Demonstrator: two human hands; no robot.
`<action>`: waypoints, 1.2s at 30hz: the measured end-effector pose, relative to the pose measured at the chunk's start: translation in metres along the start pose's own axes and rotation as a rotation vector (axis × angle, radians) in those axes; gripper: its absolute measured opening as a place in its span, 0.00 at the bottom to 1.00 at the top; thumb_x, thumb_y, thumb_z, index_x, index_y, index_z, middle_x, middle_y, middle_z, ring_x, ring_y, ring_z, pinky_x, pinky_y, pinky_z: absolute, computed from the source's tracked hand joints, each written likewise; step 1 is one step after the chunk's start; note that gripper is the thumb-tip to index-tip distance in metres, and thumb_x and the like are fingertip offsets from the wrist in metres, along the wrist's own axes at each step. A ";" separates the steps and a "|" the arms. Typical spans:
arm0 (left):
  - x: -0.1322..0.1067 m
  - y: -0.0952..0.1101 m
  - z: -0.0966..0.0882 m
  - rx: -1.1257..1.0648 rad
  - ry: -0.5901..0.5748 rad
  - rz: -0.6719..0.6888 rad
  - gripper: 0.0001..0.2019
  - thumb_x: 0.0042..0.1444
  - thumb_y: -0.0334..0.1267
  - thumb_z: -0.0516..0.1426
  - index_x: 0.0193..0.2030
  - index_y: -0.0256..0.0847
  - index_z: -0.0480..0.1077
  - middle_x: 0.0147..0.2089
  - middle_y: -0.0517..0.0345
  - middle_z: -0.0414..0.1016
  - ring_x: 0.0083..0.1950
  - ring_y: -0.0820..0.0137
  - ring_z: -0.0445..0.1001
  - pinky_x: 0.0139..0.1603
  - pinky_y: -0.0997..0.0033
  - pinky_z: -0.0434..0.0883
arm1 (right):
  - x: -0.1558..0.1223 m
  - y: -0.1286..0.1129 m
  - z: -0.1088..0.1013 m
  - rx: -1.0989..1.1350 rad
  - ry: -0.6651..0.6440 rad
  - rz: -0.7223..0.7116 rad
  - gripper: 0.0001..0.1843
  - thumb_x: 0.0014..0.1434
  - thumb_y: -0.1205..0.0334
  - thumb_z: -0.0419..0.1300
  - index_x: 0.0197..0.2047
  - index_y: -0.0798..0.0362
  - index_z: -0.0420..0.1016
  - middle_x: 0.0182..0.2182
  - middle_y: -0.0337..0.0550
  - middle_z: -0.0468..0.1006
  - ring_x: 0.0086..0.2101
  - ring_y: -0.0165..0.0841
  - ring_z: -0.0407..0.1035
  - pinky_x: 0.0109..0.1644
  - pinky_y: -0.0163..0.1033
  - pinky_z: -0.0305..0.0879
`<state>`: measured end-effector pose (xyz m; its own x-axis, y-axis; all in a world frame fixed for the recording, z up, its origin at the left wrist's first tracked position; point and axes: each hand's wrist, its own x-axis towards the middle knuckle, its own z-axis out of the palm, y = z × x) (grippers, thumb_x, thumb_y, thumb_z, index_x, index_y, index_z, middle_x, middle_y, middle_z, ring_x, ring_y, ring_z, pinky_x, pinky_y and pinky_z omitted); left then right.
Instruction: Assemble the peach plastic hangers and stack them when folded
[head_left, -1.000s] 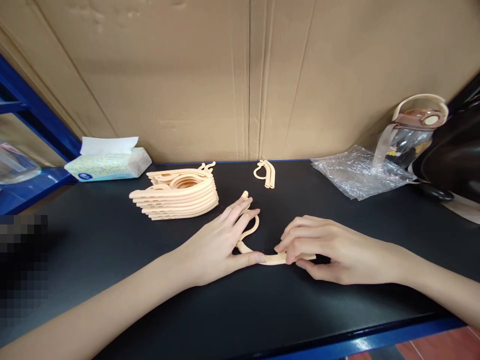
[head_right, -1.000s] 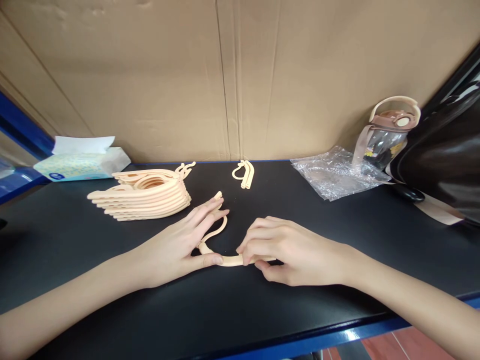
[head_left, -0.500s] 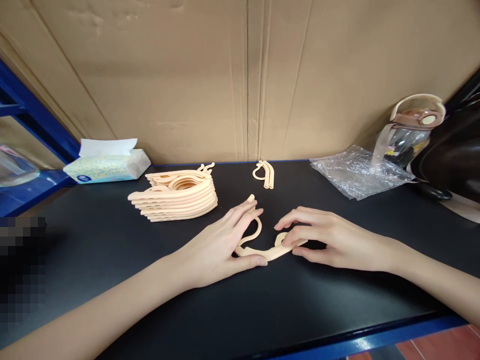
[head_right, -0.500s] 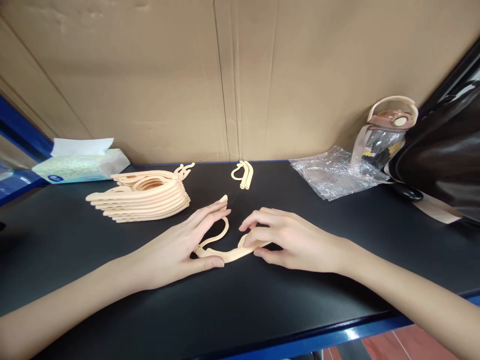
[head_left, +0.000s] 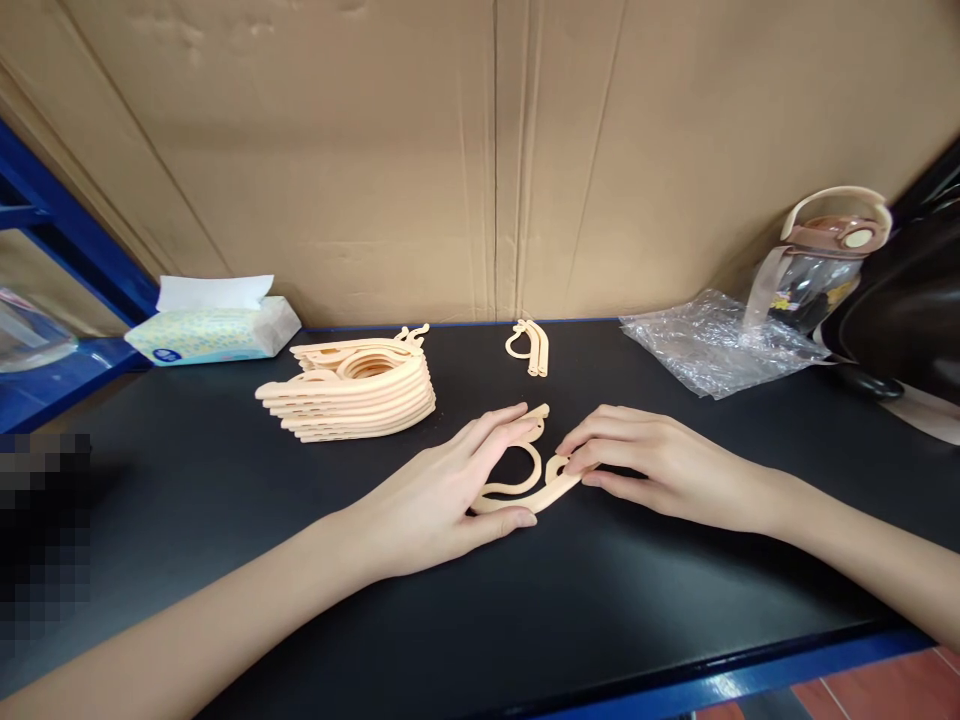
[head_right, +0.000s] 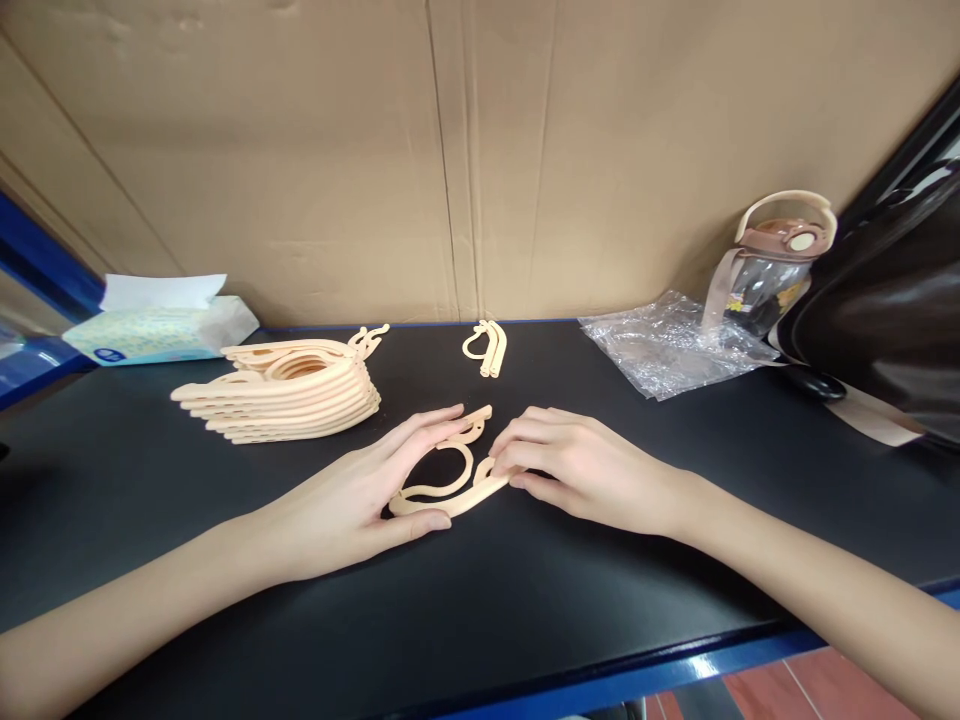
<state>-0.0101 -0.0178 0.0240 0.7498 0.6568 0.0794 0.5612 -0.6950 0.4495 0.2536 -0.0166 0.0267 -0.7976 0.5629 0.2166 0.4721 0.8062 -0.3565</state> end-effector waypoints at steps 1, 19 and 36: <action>0.000 0.001 -0.002 -0.005 -0.005 -0.004 0.32 0.64 0.48 0.54 0.70 0.51 0.43 0.73 0.53 0.46 0.69 0.61 0.57 0.64 0.59 0.66 | 0.000 0.000 0.000 -0.002 0.001 0.003 0.10 0.68 0.63 0.51 0.44 0.50 0.73 0.47 0.44 0.75 0.46 0.34 0.68 0.50 0.42 0.66; 0.002 -0.013 0.007 0.166 0.187 0.064 0.21 0.67 0.30 0.45 0.65 0.46 0.53 0.67 0.53 0.58 0.65 0.65 0.63 0.63 0.60 0.67 | -0.001 0.006 0.006 -0.139 0.120 0.156 0.10 0.65 0.61 0.54 0.49 0.51 0.69 0.32 0.40 0.74 0.34 0.34 0.69 0.40 0.40 0.66; 0.000 -0.008 0.007 0.133 0.143 0.029 0.26 0.64 0.45 0.54 0.66 0.46 0.52 0.68 0.50 0.56 0.68 0.60 0.57 0.66 0.55 0.63 | -0.002 -0.002 -0.002 -0.019 0.038 0.155 0.29 0.63 0.48 0.57 0.64 0.47 0.58 0.48 0.47 0.75 0.46 0.40 0.69 0.48 0.47 0.67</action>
<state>-0.0124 -0.0144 0.0144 0.7145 0.6641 0.2203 0.5883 -0.7407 0.3245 0.2549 -0.0189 0.0288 -0.6998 0.6872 0.1950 0.5961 0.7122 -0.3707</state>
